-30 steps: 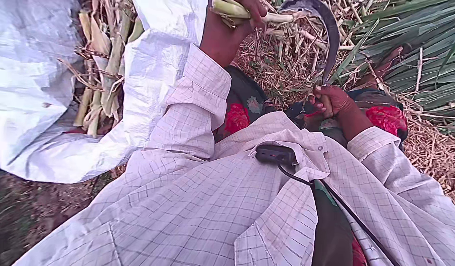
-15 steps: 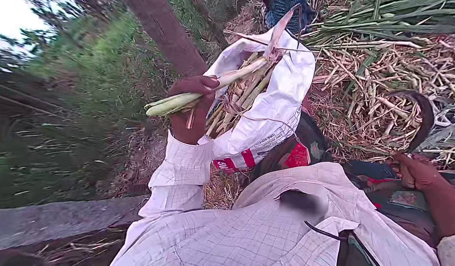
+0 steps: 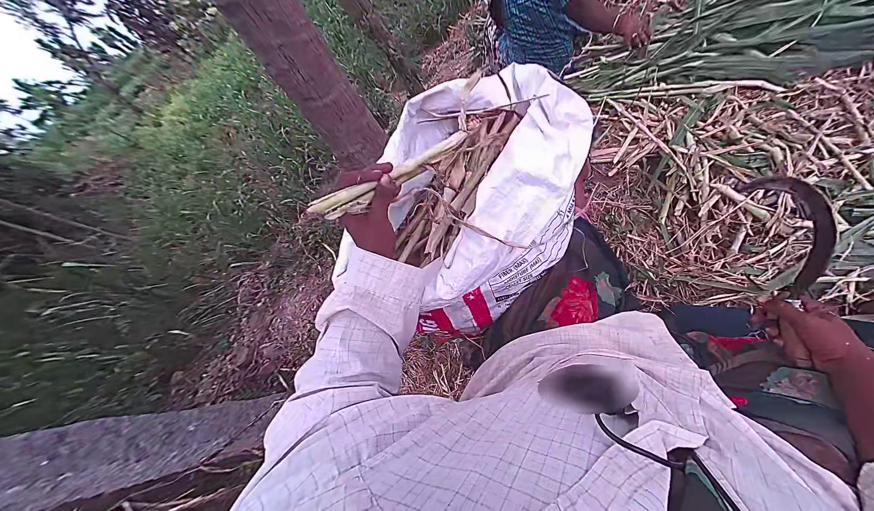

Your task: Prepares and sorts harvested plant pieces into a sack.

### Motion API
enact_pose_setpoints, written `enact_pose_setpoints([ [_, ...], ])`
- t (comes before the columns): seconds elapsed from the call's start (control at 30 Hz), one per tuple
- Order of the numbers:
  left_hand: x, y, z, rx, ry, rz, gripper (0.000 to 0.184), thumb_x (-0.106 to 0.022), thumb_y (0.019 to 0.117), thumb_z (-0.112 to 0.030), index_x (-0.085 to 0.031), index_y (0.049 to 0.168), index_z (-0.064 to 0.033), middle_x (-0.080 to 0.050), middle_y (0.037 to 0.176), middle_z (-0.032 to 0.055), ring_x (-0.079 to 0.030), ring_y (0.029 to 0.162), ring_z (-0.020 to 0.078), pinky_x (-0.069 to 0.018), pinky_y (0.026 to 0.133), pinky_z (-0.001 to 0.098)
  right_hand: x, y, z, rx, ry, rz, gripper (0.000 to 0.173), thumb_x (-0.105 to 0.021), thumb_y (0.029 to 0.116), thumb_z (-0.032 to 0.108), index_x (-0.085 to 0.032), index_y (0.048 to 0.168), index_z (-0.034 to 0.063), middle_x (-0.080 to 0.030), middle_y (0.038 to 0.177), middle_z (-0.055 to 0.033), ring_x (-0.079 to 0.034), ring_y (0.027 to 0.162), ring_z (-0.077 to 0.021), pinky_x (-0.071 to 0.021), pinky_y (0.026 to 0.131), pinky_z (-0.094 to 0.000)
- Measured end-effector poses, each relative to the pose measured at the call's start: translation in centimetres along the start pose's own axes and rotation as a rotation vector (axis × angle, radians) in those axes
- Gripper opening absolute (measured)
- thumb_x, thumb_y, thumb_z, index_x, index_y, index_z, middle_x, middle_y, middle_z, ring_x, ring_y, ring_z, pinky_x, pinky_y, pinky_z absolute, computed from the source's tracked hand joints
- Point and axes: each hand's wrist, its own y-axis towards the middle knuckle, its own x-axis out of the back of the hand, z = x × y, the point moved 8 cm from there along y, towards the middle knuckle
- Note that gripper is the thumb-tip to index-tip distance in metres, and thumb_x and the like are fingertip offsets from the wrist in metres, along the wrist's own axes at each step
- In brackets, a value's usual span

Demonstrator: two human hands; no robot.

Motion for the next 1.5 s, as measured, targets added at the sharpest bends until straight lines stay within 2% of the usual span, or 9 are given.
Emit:
enact_pose_setpoints([
  [0.3,-4.6,-5.9,1.2,-0.197,0.547,0.791,0.044,-0.065,0.0913,-0.032,-0.068,0.121,0.0011,-0.058,0.143,0.0232,-0.054,0.137,0.0354,-0.0448,0.115,0.0487,-1.4,1.8,-0.8,-0.046,-0.145,0.059,0.011,-0.051,0.1072,0.018,-0.056,0.106,0.0085,-0.066,0.07,0.0027,-0.051,0.044,-0.0035,-0.0438,0.04,-0.0184],
  [0.5,1.1,-2.6,4.8,0.049,0.309,0.592,0.048,-0.058,0.1001,-0.033,-0.061,0.134,0.0006,-0.044,0.157,0.0219,-0.039,0.148,0.0329,-0.0339,0.123,0.0443,-1.2,1.4,-0.9,-0.055,-0.202,0.077,0.013,-0.051,0.1074,0.019,-0.056,0.108,0.0075,-0.066,0.071,0.0034,-0.053,0.045,-0.0029,-0.0446,0.041,-0.0181],
  [0.63,-3.2,-3.7,1.7,0.522,0.753,0.764,0.071,-0.078,0.0845,-0.009,-0.049,0.149,-0.0003,-0.023,0.166,0.023,-0.027,0.153,0.0362,-0.0278,0.123,0.049,-0.9,0.8,-0.4,-0.071,-0.182,0.034,0.012,-0.049,0.1078,0.018,-0.054,0.111,0.0071,-0.065,0.068,0.003,-0.051,0.043,-0.0027,-0.0434,0.04,-0.0178],
  [0.8,1.9,-3.3,3.3,0.332,0.97,1.008,0.129,-0.092,0.0587,-0.056,-0.024,0.164,-0.0263,-0.027,0.166,0.0173,-0.043,0.143,0.0386,-0.0443,0.108,0.0617,-0.9,1.5,-1.0,-0.09,-0.166,0.031,0.016,-0.052,0.1078,0.02,-0.056,0.115,0.0062,-0.065,0.072,0.0007,-0.051,0.044,-0.0042,-0.0446,0.04,-0.0195],
  [1.0,5.9,1.9,-6.5,0.378,1.495,0.492,0.033,-0.053,0.1067,-0.022,-0.061,0.134,-0.004,-0.065,0.124,0.0298,-0.059,0.118,0.0567,-0.04,0.096,0.0779,-1.0,1.8,-0.9,-0.11,-0.194,0.046,0.018,-0.054,0.1074,0.021,-0.056,0.115,0.0047,-0.065,0.073,0.0,-0.052,0.045,-0.0045,-0.0451,0.041,-0.0199],
  [1.1,-2.5,0.5,-8.1,0.051,1.277,0.46,0.053,-0.045,0.1068,-0.049,-0.066,0.114,-0.0013,-0.069,0.099,0.023,-0.066,0.09,0.0414,-0.0495,0.08,0.0608,-1.0,2.1,-0.7,-0.122,-0.212,0.044,0.019,-0.053,0.1083,0.023,-0.056,0.114,0.0053,-0.064,0.073,0.0004,-0.052,0.046,-0.0046,-0.0462,0.042,-0.0204],
  [1.23,-11.6,-5.0,-3.5,0.251,1.298,0.83,0.105,-0.067,0.0781,-0.078,-0.041,0.157,-0.014,-0.065,0.127,0.0245,-0.06,0.117,0.0473,-0.0433,0.093,0.0683,-1.1,1.5,-0.6,-0.156,-0.245,0.045,0.022,-0.052,0.1093,0.024,-0.057,0.117,0.0035,-0.064,0.076,-0.0018,-0.052,0.048,-0.0048,-0.0461,0.044,-0.0197],
  [1.37,-12.7,-4.1,-6.7,0.103,1.32,0.635,0.036,-0.052,0.1032,-0.03,-0.067,0.125,-0.0042,-0.07,0.093,0.0254,-0.068,0.086,0.049,-0.0476,0.071,0.0691,0.0,0.7,-1.1,-0.161,-0.251,0.057,0.026,-0.052,0.1093,0.025,-0.057,0.123,0.0036,-0.065,0.081,-0.0042,-0.051,0.049,-0.0057,-0.0448,0.044,-0.021],
  [1.5,-8.8,-0.7,-12.6,-0.127,1.247,0.365,0.037,-0.047,0.1089,-0.042,-0.07,0.12,-0.0145,-0.067,0.083,0.0099,-0.062,0.075,0.0259,-0.0463,0.08,0.0512,0.4,0.6,-0.7,-0.132,-0.247,0.062,0.025,-0.053,0.1085,0.028,-0.059,0.115,0.0053,-0.065,0.08,-0.0039,-0.05,0.049,-0.0065,-0.0444,0.044,-0.0226],
])
